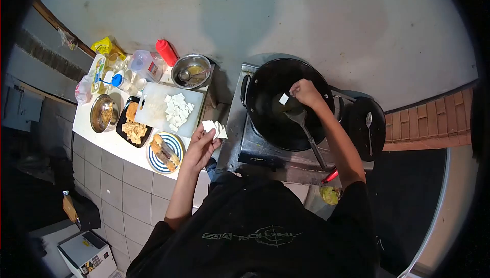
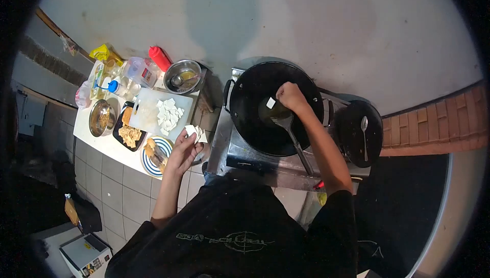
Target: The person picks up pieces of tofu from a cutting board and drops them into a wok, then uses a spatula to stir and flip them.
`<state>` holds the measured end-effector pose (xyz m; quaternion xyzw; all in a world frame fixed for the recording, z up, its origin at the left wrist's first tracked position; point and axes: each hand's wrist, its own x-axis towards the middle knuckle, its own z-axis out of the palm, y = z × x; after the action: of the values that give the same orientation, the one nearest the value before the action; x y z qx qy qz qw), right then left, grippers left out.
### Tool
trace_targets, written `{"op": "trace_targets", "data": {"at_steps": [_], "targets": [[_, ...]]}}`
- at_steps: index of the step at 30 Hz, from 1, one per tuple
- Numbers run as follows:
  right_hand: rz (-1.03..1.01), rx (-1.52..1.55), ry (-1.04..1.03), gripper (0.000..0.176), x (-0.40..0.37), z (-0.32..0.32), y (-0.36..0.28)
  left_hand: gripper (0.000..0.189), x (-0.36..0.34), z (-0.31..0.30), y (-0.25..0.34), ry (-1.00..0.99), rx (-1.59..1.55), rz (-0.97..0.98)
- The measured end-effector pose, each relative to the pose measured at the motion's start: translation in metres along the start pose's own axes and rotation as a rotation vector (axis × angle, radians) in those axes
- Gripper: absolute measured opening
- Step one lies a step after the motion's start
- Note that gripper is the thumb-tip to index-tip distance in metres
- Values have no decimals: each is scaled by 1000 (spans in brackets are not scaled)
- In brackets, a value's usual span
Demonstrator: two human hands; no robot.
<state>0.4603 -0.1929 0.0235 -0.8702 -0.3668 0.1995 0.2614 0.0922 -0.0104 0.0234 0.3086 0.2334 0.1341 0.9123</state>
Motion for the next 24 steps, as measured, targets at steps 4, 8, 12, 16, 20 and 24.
{"op": "trace_targets", "data": {"at_steps": [4, 8, 12, 16, 20, 24], "targets": [[-212, -50, 246, 10, -35, -36, -63, 21, -3, 28, -8, -16, 13, 30], [-350, 236, 23, 10, -83, -53, -119, 19, -2, 64, -21, -34, 21, 51], [-342, 387, -243, 17, -116, -40, -137, 19, 6, 100, -35, -10, 54, 104], [-360, 451, -319, 15, -121, -30, -122, 21, 8, 119, -44, -11, 26, 129], [-242, 582, -399, 14, -119, -24, -106, 27, 8, 123, -54, -12, 34, 131], [-150, 659, -524, 12, -120, -31, -106, 30, 11, 122, -60, 14, 69, 107]]}}
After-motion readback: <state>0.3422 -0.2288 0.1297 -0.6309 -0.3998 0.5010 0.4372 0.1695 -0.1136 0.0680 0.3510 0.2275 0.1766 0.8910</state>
